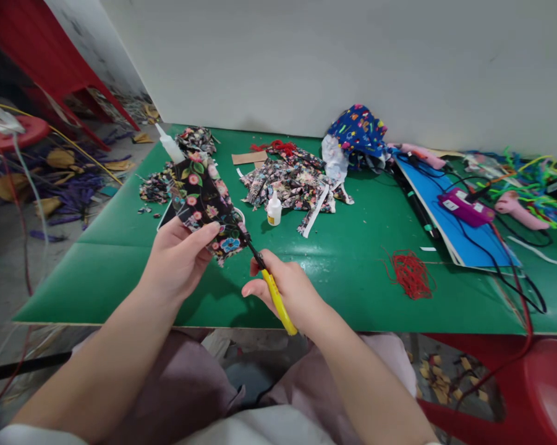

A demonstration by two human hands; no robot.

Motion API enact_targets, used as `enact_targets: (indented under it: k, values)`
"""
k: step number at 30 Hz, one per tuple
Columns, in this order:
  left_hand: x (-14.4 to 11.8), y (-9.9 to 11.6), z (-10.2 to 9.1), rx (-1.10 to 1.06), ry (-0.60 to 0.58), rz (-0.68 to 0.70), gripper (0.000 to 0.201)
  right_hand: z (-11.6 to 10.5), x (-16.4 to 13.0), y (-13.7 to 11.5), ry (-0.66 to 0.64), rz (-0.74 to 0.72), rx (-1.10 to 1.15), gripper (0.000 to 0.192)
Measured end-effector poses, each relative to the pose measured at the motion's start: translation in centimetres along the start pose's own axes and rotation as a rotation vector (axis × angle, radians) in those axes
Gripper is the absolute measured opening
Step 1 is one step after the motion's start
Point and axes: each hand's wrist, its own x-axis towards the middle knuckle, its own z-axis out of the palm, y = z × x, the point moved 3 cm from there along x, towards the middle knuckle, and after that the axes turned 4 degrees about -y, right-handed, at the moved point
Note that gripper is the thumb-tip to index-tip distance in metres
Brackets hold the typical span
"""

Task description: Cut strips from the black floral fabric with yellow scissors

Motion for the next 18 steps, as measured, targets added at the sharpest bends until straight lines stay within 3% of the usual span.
enact_targets:
  k: [11,18]
  values:
    - [0.0,0.0,0.0,0.001,0.014,0.0,0.02,0.1,-0.1,0.4,-0.052,-0.027,0.054,0.068]
    - [-0.1,0.1,0.0,-0.027,0.008,0.011,0.019,0.5,-0.4,1.4,-0.052,-0.08,0.107,0.083]
